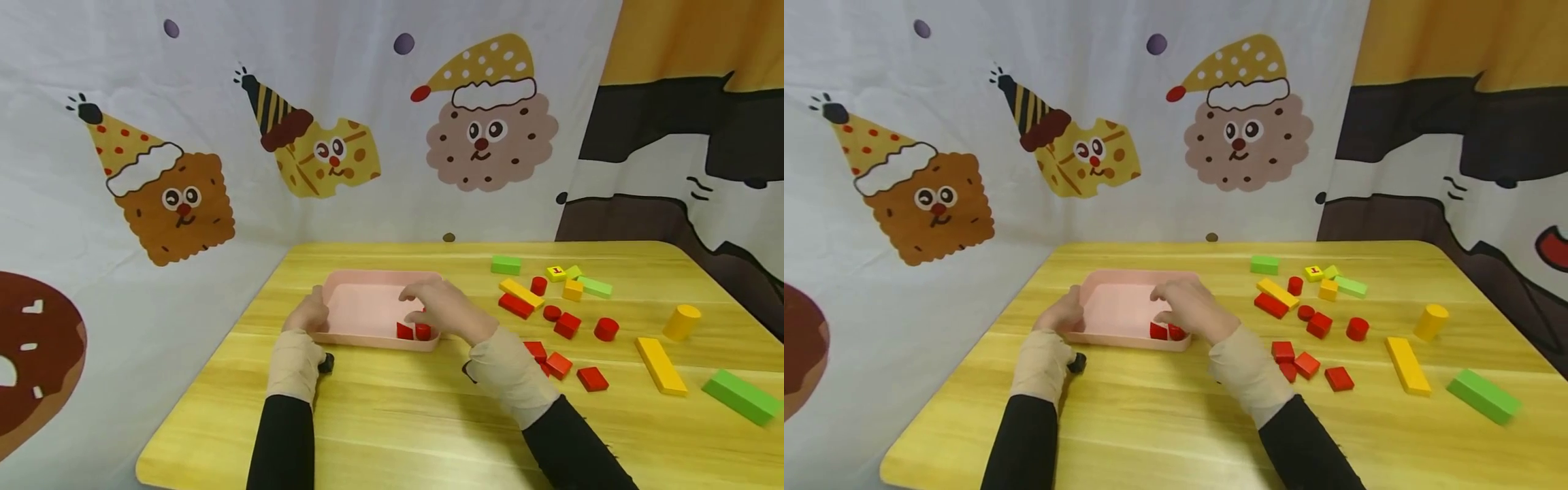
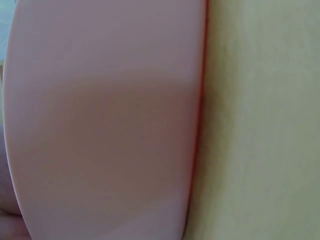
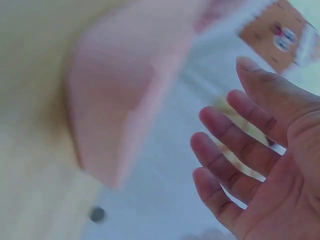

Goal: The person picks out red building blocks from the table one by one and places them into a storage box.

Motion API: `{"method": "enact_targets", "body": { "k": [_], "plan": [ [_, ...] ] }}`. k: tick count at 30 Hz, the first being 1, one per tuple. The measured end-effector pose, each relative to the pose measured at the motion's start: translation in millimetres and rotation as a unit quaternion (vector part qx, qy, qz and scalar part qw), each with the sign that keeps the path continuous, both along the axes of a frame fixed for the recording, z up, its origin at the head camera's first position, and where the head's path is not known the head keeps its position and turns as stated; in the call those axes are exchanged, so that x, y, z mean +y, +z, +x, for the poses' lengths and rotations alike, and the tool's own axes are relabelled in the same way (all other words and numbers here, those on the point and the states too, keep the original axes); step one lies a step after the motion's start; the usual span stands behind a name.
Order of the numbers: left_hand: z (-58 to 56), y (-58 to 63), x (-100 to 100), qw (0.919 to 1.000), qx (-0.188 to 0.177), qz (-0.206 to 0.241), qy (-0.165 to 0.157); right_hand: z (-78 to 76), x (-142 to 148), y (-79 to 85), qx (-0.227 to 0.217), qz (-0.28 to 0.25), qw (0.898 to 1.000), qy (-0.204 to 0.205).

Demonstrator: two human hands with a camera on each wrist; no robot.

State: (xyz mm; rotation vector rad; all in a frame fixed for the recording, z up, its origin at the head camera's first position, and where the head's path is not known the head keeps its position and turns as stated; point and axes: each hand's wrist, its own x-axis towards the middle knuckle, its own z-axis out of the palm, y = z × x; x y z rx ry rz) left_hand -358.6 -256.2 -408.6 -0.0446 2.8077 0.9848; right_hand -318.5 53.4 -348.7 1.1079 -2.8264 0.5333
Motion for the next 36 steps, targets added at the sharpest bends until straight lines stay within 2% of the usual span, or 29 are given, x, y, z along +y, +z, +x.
{"method": "enact_targets", "body": {
  "k": [5,10,14,20,30,36],
  "plan": [
    [-0.4,-0.5,0.6,1.0000,0.001,-0.007,0.004,14.5,30.9,33.2,0.005,-0.036,0.999,-0.029],
    [-0.8,1.4,1.4,1.0000,-0.005,-0.005,0.000,25.6,60.2,51.2,0.023,-0.040,0.997,-0.059],
    [0.4,2.1,1.3,1.0000,-0.005,-0.003,0.003,26.3,80.6,53.0,0.034,-0.035,0.995,-0.088],
    [2.0,1.2,1.9,0.9999,-0.009,-0.012,0.001,15.8,116.3,42.1,0.032,0.010,0.991,-0.129],
    [-1.2,0.4,1.9,1.0000,-0.007,0.000,0.000,3.9,181.0,38.8,-0.077,0.041,0.976,-0.201],
    [0.9,0.1,0.4,1.0000,-0.002,-0.002,-0.006,1.1,197.2,34.7,-0.156,0.059,0.958,-0.233]
  ]
}}
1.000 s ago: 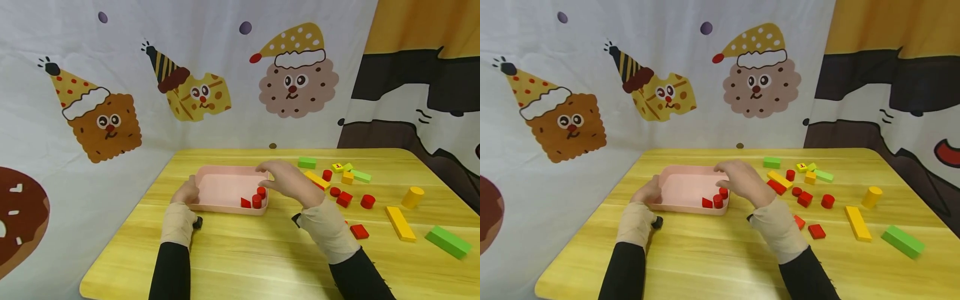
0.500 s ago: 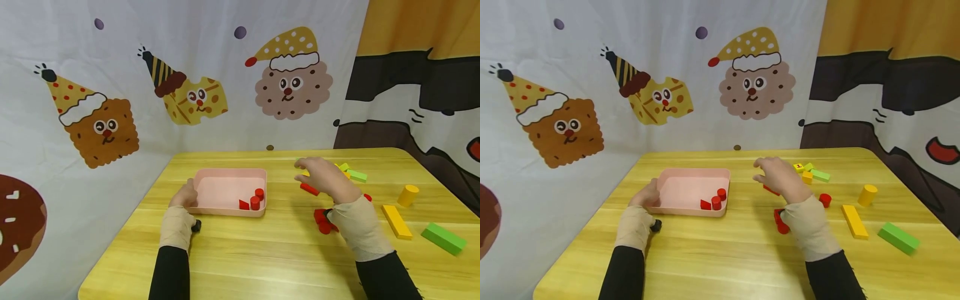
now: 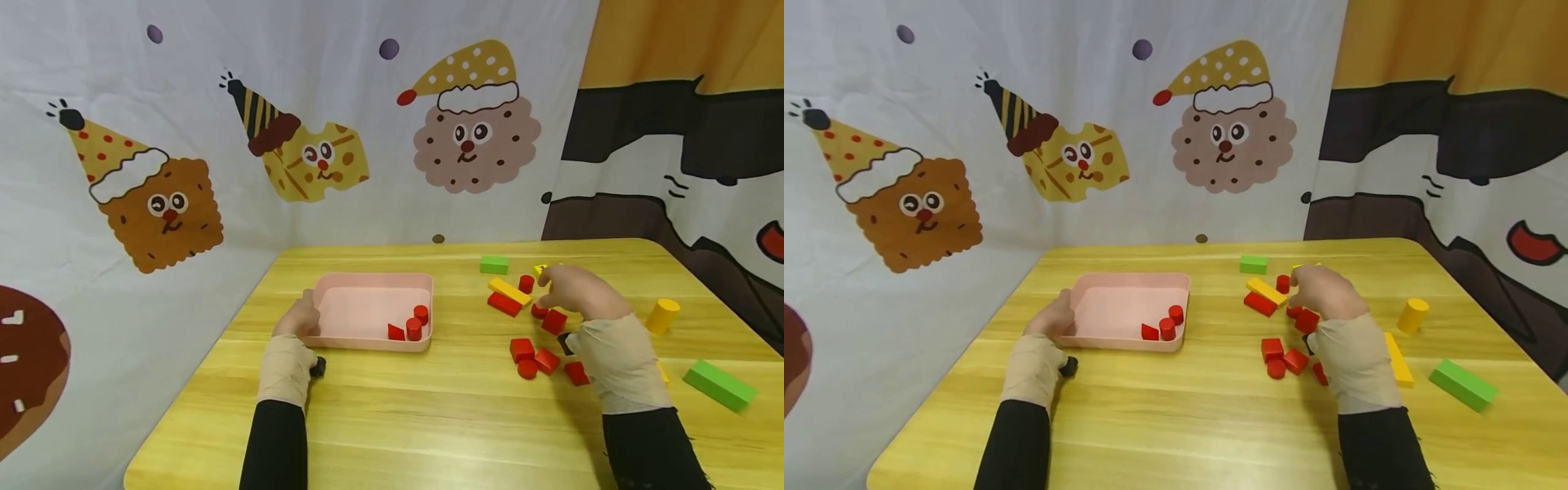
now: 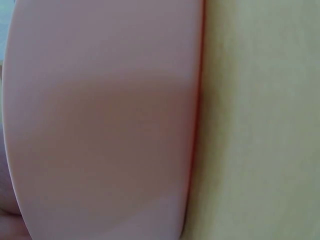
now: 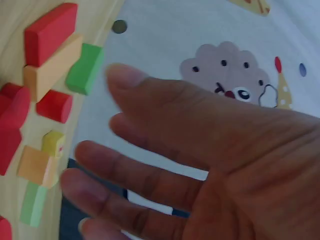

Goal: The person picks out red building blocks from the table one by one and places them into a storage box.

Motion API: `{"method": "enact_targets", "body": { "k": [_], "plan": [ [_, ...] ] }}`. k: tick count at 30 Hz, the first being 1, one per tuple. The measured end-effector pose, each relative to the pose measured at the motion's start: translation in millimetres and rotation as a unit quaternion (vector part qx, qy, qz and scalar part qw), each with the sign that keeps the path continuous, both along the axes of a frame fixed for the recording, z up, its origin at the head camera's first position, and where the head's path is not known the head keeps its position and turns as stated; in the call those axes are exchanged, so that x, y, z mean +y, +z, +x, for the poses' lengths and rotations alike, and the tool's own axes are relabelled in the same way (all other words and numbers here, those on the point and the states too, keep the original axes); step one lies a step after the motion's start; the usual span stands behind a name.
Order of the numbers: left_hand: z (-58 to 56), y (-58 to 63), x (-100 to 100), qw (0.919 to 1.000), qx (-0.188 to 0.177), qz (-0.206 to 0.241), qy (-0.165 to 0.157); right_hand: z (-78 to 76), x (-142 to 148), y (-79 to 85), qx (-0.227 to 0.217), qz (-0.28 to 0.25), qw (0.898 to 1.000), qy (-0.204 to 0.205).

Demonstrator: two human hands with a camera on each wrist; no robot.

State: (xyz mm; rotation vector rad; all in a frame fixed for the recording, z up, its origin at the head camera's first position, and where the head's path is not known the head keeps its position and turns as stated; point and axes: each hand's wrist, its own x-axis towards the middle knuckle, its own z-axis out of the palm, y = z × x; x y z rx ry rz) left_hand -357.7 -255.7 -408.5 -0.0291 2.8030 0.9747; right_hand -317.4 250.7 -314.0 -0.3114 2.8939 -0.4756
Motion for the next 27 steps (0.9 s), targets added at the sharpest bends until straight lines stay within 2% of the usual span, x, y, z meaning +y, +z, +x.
{"method": "enact_targets", "body": {
  "k": [5,9,19,27],
  "plan": [
    [1.0,0.5,-5.4,0.9999,-0.002,-0.012,0.002,-4.3,0.1,-7.0,-0.068,-0.003,0.997,-0.029],
    [1.0,1.2,-4.0,0.9999,-0.007,-0.014,-0.002,-6.8,2.4,-15.1,-0.090,0.009,0.995,-0.041],
    [-1.5,-0.4,0.1,0.9999,-0.004,-0.010,-0.003,-14.2,9.7,-35.8,-0.082,0.029,0.995,-0.042],
    [-2.1,0.2,-0.6,0.9998,-0.001,-0.021,-0.004,-19.1,11.1,-41.1,-0.079,0.038,0.996,-0.034]
  ]
}}
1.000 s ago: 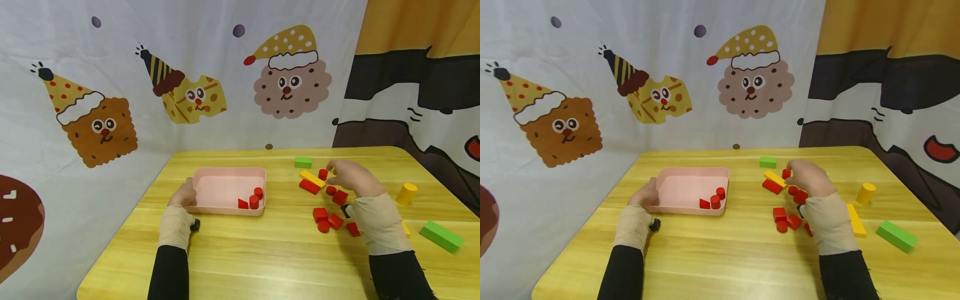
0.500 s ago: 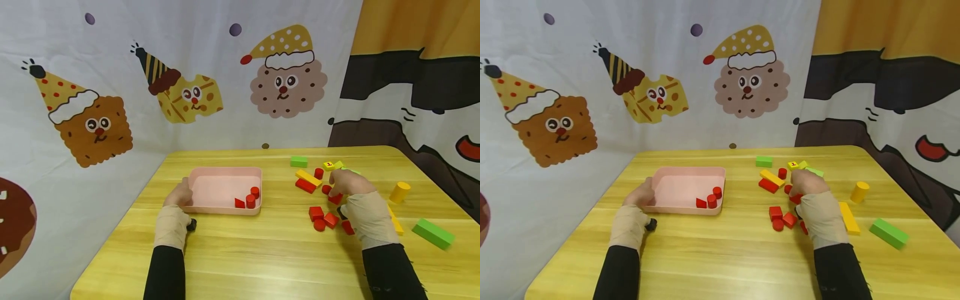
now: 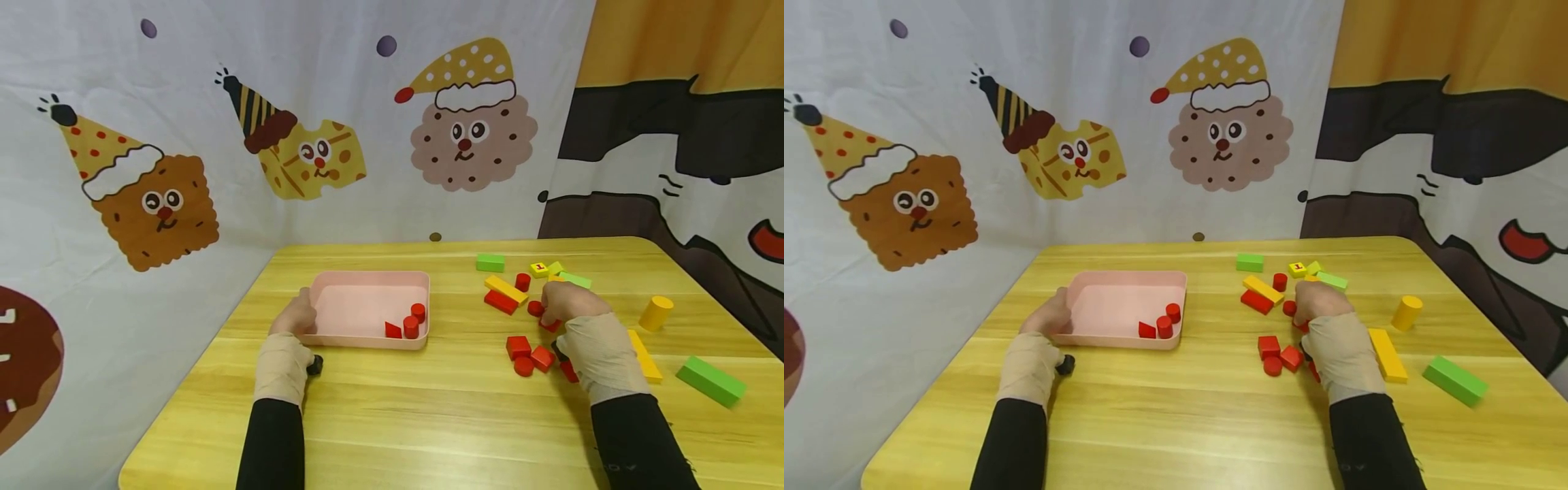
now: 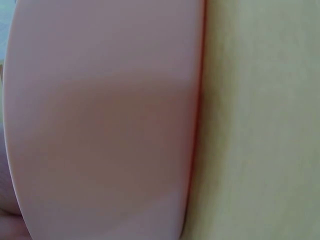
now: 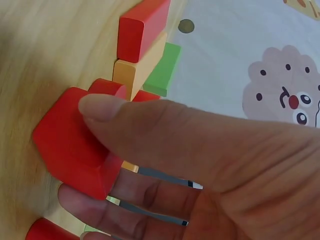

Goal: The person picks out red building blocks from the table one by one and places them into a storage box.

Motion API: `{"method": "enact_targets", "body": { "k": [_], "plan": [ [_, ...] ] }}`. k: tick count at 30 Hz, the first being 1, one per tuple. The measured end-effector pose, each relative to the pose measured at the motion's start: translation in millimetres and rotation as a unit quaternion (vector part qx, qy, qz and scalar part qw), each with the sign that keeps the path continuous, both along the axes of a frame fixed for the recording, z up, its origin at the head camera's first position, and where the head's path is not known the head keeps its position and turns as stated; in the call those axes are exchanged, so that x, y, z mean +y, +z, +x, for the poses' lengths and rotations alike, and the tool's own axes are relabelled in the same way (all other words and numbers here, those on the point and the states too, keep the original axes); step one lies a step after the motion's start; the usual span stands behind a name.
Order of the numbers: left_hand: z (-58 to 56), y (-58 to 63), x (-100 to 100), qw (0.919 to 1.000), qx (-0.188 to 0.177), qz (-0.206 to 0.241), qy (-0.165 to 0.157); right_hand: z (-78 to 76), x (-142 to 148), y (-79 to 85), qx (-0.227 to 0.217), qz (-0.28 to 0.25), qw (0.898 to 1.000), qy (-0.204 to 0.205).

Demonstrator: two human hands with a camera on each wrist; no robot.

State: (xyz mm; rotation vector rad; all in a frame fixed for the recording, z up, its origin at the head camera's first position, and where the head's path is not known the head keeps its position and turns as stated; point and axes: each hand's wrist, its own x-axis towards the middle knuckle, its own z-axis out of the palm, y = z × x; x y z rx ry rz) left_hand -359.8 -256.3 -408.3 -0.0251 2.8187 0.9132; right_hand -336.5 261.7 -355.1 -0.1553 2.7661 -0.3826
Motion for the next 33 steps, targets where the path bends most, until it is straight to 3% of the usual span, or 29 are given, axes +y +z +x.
{"method": "enact_targets", "body": {
  "k": [15,23,33],
  "plan": [
    [-0.7,0.1,0.3,0.9999,0.000,0.015,0.000,9.4,-0.7,24.5,0.033,-0.004,0.999,0.020],
    [0.7,1.4,0.9,0.9997,-0.007,0.021,0.004,12.8,-11.0,30.4,0.087,-0.026,0.995,0.029],
    [2.2,1.1,1.1,0.9995,-0.009,0.029,0.011,12.6,-32.4,34.4,0.147,-0.034,0.986,0.069]
  ]
}}
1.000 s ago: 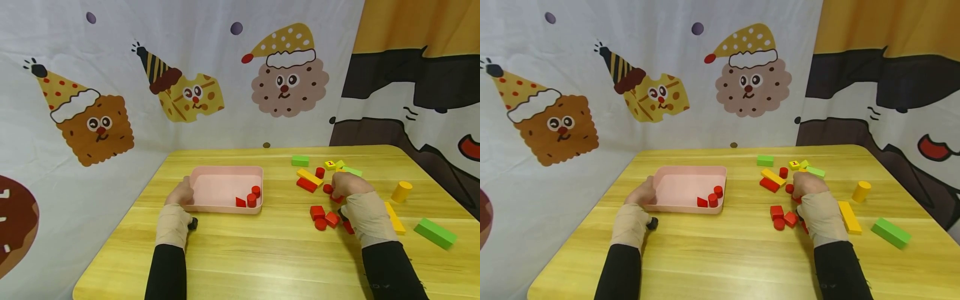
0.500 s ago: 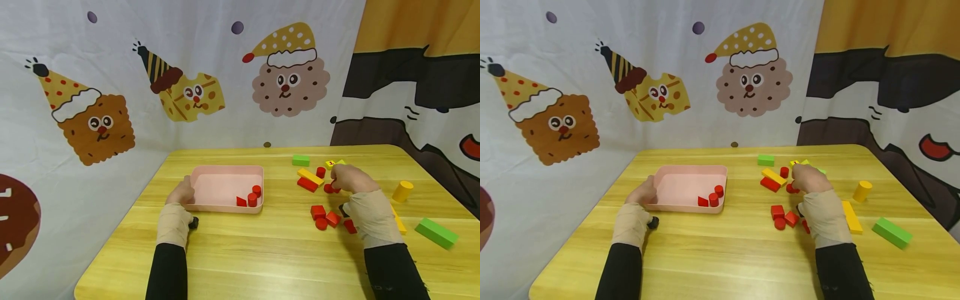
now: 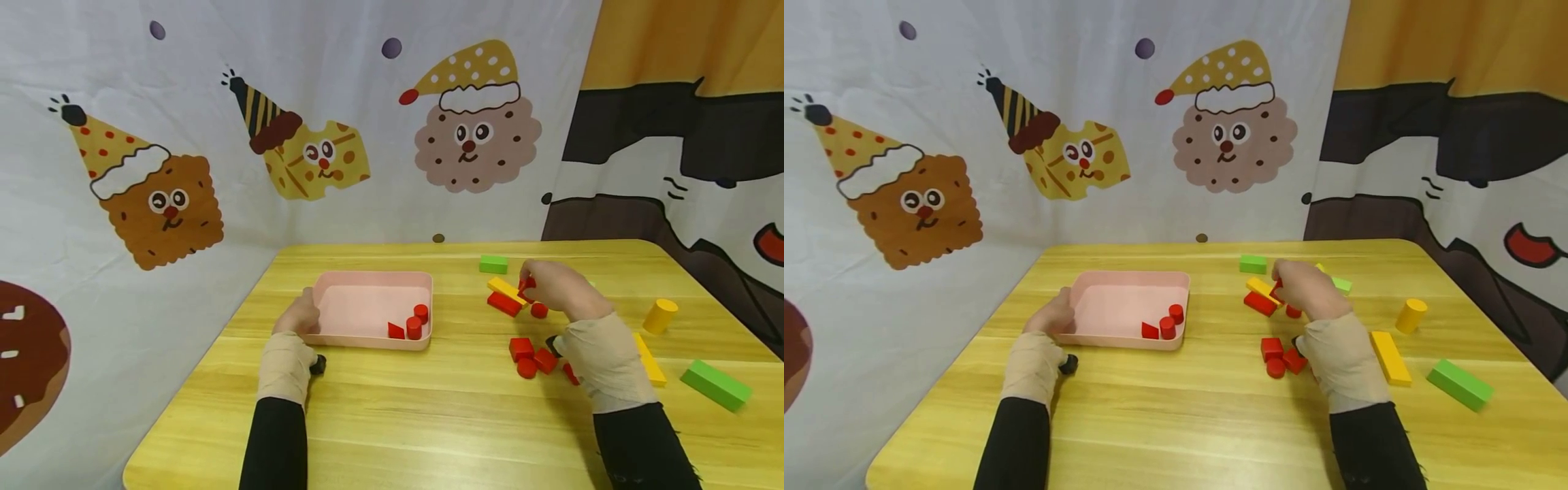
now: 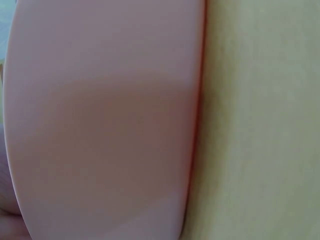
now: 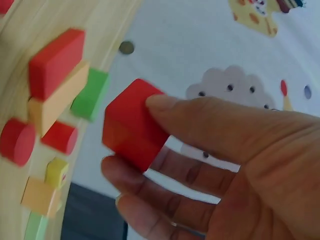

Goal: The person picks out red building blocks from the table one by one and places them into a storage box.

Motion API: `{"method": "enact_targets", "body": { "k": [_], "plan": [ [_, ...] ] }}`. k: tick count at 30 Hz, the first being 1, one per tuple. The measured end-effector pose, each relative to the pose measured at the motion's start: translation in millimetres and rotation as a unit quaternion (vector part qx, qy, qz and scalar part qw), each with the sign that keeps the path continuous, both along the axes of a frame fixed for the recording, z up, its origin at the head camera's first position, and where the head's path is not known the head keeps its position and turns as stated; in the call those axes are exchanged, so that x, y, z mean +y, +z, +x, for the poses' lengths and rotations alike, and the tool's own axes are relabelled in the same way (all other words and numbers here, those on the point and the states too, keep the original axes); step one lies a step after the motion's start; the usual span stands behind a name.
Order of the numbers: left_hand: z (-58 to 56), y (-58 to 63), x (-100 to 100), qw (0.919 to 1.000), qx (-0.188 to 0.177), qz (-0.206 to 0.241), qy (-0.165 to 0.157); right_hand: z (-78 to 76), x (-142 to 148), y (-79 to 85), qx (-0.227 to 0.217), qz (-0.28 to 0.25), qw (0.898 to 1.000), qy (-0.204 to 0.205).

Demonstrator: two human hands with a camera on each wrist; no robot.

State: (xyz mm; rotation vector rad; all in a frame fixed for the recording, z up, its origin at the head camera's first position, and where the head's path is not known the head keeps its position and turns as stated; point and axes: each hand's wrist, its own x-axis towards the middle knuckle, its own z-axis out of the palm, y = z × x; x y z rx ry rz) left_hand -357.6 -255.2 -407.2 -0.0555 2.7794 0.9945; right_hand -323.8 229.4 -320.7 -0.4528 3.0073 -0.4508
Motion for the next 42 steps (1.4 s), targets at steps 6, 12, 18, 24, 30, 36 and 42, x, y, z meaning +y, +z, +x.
{"method": "enact_targets", "body": {
  "k": [6,12,18,24,30,36,42],
  "plan": [
    [-0.3,0.5,-0.6,1.0000,0.000,0.001,0.003,4.0,-23.6,5.3,0.044,-0.001,0.998,0.038],
    [0.6,-0.3,0.1,0.9999,0.010,-0.005,0.005,7.9,-43.3,3.8,0.077,-0.007,0.995,0.068],
    [1.3,-4.4,4.2,1.0000,0.009,-0.003,0.002,9.3,-56.0,-5.2,0.103,-0.014,0.991,0.079],
    [1.0,-1.9,2.2,0.9998,0.013,-0.012,0.005,4.2,-72.5,-13.0,0.118,-0.034,0.989,0.087],
    [0.2,-0.6,-1.3,0.9999,0.011,-0.012,0.005,1.2,-87.9,-18.8,0.110,-0.038,0.989,0.089],
    [1.3,1.4,-2.0,0.9999,0.011,-0.010,0.005,0.1,-97.6,-24.2,0.101,-0.036,0.991,0.086],
    [0.7,-1.1,-2.5,0.9998,0.016,-0.006,0.008,-2.9,-108.2,-26.5,0.108,-0.053,0.987,0.103]
  ]
}}
